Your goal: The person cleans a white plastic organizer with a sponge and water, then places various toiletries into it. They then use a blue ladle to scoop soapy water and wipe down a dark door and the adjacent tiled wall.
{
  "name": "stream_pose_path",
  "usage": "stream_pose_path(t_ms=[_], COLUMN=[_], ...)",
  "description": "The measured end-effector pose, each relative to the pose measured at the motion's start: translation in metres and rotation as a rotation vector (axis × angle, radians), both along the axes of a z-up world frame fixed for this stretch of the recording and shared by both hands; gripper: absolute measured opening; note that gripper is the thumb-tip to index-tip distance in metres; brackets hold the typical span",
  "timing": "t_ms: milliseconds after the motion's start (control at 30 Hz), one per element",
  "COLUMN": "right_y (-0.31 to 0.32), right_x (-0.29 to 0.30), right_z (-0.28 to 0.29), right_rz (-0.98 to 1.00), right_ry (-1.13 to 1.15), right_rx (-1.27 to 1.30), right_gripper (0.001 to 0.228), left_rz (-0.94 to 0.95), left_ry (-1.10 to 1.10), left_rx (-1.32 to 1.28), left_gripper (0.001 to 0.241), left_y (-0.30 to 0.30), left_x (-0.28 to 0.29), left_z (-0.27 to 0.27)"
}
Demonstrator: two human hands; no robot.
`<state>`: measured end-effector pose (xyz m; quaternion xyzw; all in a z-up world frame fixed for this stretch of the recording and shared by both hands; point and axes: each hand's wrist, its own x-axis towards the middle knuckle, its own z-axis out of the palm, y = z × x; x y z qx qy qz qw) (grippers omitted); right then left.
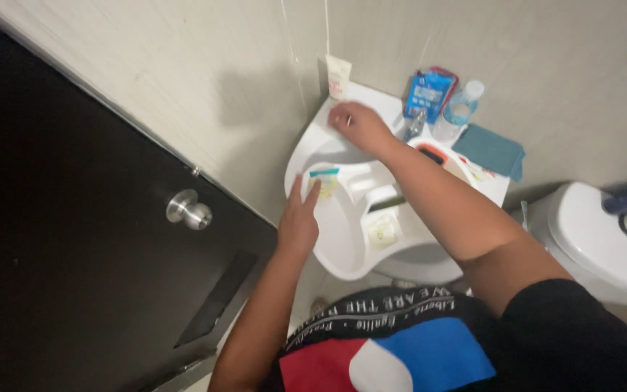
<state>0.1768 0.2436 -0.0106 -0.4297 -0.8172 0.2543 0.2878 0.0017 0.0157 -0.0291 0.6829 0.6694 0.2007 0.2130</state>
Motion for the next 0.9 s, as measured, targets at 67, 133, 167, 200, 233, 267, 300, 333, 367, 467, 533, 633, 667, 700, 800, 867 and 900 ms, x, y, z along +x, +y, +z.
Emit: stream_pose_path(t_ms=[67, 133, 167, 200, 233, 267, 300, 333, 367, 467, 533, 633, 667, 700, 800, 867, 900], right_y=[0.029, 0.049, 0.054, 0.058, 0.064, 0.069, 0.074, 0.077, 0.080, 0.078, 0.080, 0.096, 0.103, 0.109, 0.104, 0.065, 0.046], right_x=[0.002, -0.004, -0.009, -0.013, -0.017, -0.021, -0.024, -0.027, -0.030, -0.033, -0.032, -0.027, -0.025, -0.022, -0.019, -0.013, -0.010], right_z=[-0.001, 0.003, 0.008, 0.011, 0.008, 0.005, 0.003, 0.000, -0.003, -0.004, -0.006, -0.019, -0.029, -0.038, -0.021, 0.026, 0.050], right_rz=[-0.177, -0.344, -0.400, -0.457, -0.444, -0.452, -0.459, -0.450, -0.466, -0.486, -0.492, -0.503, -0.482, -0.462, -0.360, -0.329, -0.289], right_ry=[0.074, 0.149, 0.124, 0.098, 0.098, 0.032, -0.034, -0.030, -0.038, -0.046, -0.049, -0.090, -0.072, -0.055, 0.070, 0.139, 0.215], right_rx=[-0.063, -0.133, -0.128, -0.127, -0.127, -0.136, -0.144, -0.145, -0.103, -0.059, -0.053, -0.034, -0.019, -0.003, 0.032, 0.031, 0.039], right_gripper=[0.028, 0.039, 0.050, 0.061, 0.061, 0.063, 0.065, 0.065, 0.058, 0.042, 0.031, 0.016, 0.015, 0.014, 0.022, 0.015, 0.010], left_rz=[0.004, 0.017, 0.018, 0.018, 0.031, 0.018, 0.005, 0.015, 0.010, 0.007, 0.007, -0.003, -0.005, -0.006, 0.006, -0.008, -0.013], left_ry=[0.042, 0.085, 0.054, 0.022, 0.024, 0.049, 0.074, 0.078, 0.103, 0.142, 0.154, 0.118, 0.126, 0.134, 0.135, 0.130, 0.127], left_rx=[-0.002, -0.010, -0.025, -0.043, -0.043, -0.023, -0.004, -0.005, -0.004, 0.006, 0.018, 0.024, 0.024, 0.023, 0.017, 0.021, 0.032], left_gripper=[0.071, 0.068, 0.066, 0.064, 0.064, 0.064, 0.063, 0.063, 0.063, 0.065, 0.066, 0.062, 0.062, 0.062, 0.062, 0.066, 0.071], left_y=[-0.002, -0.002, -0.001, -0.002, -0.003, -0.003, -0.003, -0.004, -0.005, -0.007, -0.006, -0.002, -0.003, -0.004, -0.006, 0.001, 0.005], left_x=[0.002, 0.002, 0.001, 0.001, 0.001, 0.002, 0.003, 0.004, 0.004, 0.006, 0.005, 0.003, 0.004, 0.004, 0.006, 0.003, 0.001], left_z=[0.002, -0.001, -0.005, -0.011, -0.010, -0.010, -0.009, -0.004, 0.001, -0.003, -0.009, -0.010, -0.008, -0.007, 0.003, -0.016, -0.025])
